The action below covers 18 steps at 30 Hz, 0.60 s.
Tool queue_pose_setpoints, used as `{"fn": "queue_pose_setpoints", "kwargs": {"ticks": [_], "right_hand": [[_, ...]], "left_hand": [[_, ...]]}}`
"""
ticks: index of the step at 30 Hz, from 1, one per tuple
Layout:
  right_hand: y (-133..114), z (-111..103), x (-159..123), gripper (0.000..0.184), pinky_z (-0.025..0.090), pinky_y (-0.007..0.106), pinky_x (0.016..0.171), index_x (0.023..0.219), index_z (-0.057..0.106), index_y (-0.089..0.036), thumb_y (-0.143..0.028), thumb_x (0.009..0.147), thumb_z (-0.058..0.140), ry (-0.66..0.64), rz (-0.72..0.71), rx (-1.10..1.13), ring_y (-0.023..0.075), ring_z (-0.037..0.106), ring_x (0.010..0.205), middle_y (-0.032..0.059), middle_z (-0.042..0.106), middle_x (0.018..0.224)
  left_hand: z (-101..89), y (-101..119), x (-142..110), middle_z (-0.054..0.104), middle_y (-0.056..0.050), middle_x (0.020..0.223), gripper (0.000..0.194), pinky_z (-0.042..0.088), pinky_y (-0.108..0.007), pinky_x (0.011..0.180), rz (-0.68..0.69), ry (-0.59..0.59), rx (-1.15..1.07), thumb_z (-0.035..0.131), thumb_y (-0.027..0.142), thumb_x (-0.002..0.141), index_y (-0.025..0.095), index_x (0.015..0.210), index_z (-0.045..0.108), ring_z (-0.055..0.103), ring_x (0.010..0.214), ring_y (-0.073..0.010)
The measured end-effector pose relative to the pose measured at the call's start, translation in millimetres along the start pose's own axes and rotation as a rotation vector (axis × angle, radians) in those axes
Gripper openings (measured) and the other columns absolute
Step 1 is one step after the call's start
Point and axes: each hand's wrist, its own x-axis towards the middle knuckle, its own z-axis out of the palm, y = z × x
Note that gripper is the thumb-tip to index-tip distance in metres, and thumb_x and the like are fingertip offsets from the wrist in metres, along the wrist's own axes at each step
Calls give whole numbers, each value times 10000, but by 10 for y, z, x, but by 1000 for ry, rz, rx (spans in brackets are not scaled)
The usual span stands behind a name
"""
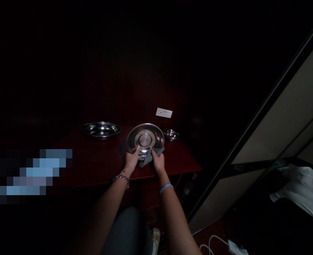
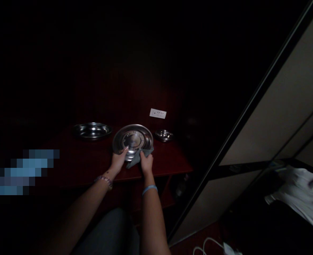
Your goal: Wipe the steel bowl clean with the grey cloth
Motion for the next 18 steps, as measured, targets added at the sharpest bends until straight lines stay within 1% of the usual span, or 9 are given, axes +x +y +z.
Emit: {"fn": "queue_pose_setpoints", "kwargs": {"ticks": [6,12,18], "right_hand": [[-8,-2,8,377,544,293,837,959,760,-115,-424,759,676,-15,5,-3,229,721,934,109,781,1000],[-11,-6,2,360,545,278,815,939,758,-118,-423,769,670,-14,6,-17,222,721,910,101,783,979],[27,-13,13,365,539,289,834,924,755,-118,-437,765,679,3,8,-44,229,720,911,113,783,989]], "left_hand": [[-8,-21,22,775,-104,961,167,492,-454,1050,-1,12,21,739,172,698,140,862,722,726,971,-232],[-5,-35,28,776,-103,967,169,493,-440,1050,9,4,-8,735,160,698,143,866,723,722,989,-231],[-19,-28,5,775,-108,991,192,481,-435,1059,10,-12,-29,735,159,702,142,892,729,721,1003,-234]]}}
